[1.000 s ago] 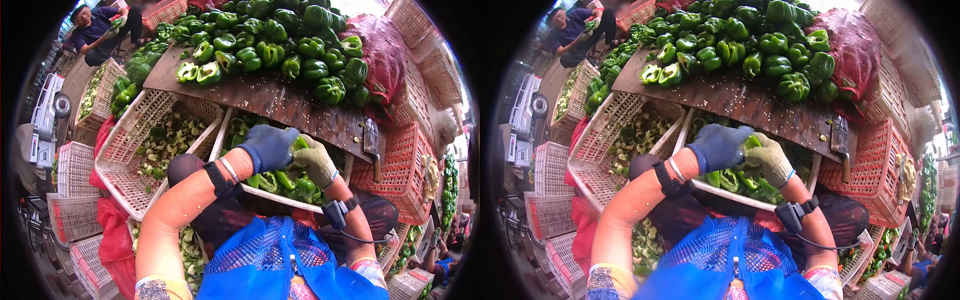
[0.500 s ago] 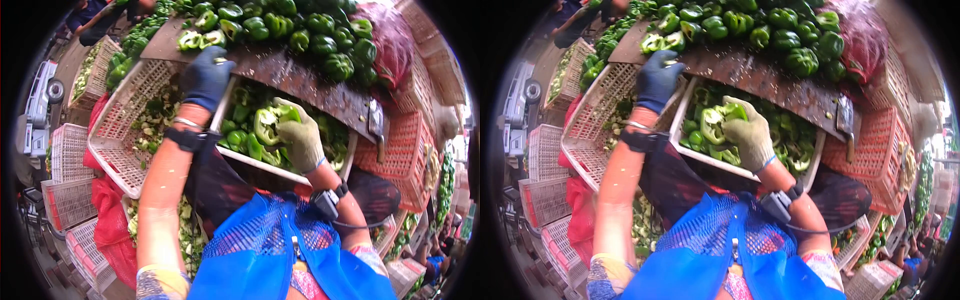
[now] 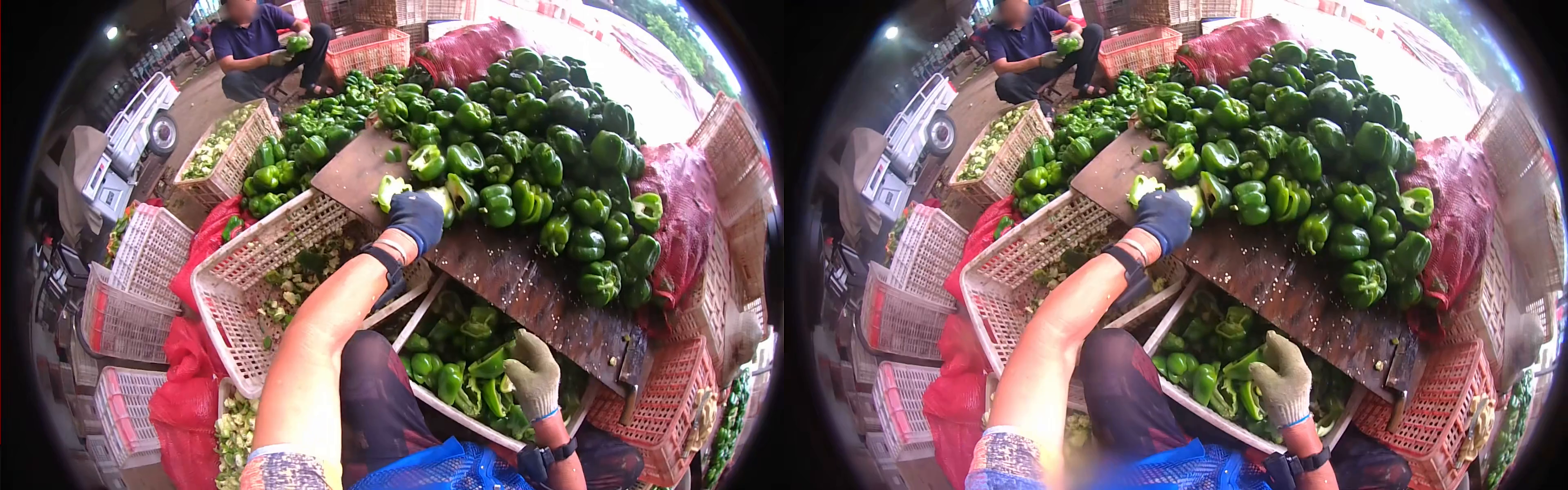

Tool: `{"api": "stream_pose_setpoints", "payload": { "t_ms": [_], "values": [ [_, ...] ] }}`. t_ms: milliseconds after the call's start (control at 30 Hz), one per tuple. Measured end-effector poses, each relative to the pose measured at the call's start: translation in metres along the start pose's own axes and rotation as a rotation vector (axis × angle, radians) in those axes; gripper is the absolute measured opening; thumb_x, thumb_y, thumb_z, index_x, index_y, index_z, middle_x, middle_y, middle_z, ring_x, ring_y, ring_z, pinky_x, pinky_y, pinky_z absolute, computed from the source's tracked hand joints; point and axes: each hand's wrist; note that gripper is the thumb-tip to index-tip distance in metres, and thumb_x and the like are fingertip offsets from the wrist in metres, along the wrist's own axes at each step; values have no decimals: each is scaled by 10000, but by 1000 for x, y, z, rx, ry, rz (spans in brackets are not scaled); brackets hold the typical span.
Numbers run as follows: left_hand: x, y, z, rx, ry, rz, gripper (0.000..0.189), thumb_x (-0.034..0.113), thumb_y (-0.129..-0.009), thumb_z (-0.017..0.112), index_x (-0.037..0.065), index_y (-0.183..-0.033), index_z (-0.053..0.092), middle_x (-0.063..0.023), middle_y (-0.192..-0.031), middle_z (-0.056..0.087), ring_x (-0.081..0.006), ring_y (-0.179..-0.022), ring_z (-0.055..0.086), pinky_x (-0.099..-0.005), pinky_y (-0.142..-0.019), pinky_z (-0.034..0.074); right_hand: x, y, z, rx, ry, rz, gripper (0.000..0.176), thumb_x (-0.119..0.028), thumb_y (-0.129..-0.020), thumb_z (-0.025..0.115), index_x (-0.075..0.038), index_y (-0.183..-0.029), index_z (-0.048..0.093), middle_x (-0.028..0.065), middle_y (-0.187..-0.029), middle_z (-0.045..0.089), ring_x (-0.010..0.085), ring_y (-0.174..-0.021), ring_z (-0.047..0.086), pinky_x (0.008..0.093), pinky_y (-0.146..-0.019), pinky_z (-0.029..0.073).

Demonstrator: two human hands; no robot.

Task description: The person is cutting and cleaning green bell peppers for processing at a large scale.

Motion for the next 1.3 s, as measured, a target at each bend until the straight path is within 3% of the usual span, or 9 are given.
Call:
{"api": "stream_pose_setpoints", "payload": {
  "t_ms": [200, 300, 367, 433, 500, 567, 633, 800, 1300],
  "values": [
    [75, 108, -84, 10, 391, 263, 250, 299, -699, 765, 96, -842, 736, -160, -854, 685, -357, -783, 696, -481, -692, 546, -13, -25, 20, -225, -1057, 155, 806, -241, -939, 679, -82, -1602, 249, 178, -1431, 498, 327, -1219, 602, 467, -936, 565],
    [122, 168, -109, -25, 459, 461, 268, 298, -690, 786, 84, -829, 706, -154, -860, 668, -345, -812, 684, -473, -700, 539, -16, -28, 23, -148, -1124, 146, 724, -142, -900, 616, -84, -1568, 340, 141, -1314, 613, 203, -1135, 627, 340, -944, 541],
    [116, 177, -117, -83, 818, 560, 324, 280, -668, 820, 43, -860, 710, -151, -968, 689, -333, -882, 689, -486, -769, 546, -20, -13, 3, -151, -1018, 170, 746, -158, -832, 653, -28, -1519, 394, 185, -1234, 638, 245, -1055, 650, 384, -995, 524],
    [103, 175, -112, -53, 1106, 428, 489, 255, -646, 852, 9, -1045, 712, -171, -1130, 683, -353, -1014, 675, -488, -883, 533, -12, 4, -13, -189, -1190, 152, 758, -159, -815, 658, -4, -1510, 396, 194, -1240, 641, 264, -1062, 657, 387, -989, 536],
    [102, 169, -127, 165, 848, 465, 709, 245, -649, 861, 13, -1279, 631, -209, -1208, 658, -380, -1105, 643, -480, -964, 506, -19, 19, -24, -229, -1059, 145, 769, -174, -797, 677, 9, -1497, 418, 186, -1241, 642, 269, -1111, 651, 391, -1042, 505],
    [114, 169, -129, -16, 816, 528, 840, 255, -676, 845, 36, -1412, 505, -215, -1200, 650, -400, -1111, 629, -477, -960, 513, -28, 24, -24, -248, -737, 87, 751, -190, -795, 691, 10, -1477, 449, 154, -1227, 655, 239, -1103, 652, 360, -1015, 510],
    [129, 174, -123, -188, 777, 562, 812, 281, -700, 826, 59, -1410, 500, -208, -1144, 657, -400, -1071, 644, -484, -922, 526, -35, 29, -22, -307, -795, 122, 720, -194, -803, 699, 10, -1456, 476, 122, -1218, 667, 210, -1098, 653, 325, -981, 517],
    [139, 197, -107, -65, 701, 566, 403, 301, -800, 736, 102, -1110, 570, -104, -788, 696, -339, -711, 701, -475, -613, 530, -34, 51, -15, -258, -1036, 254, 635, -175, -848, 668, -5, -1434, 490, 130, -1238, 660, 228, -1087, 664, 364, -954, 544],
    [122, 218, -87, 162, 782, 277, 230, 312, -810, 727, 126, -916, 645, -143, -738, 681, -376, -685, 679, -491, -604, 518, -20, 50, 29, -284, -1293, 319, 580, -121, -902, 650, -70, -1459, 495, 83, -1329, 623, 234, -1172, 627, 448, -1048, 510]
  ]
}}
Point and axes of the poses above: each hand's wrist, its own y-axis away from the middle knuckle, its own z-axis out of the palm, x = y × z
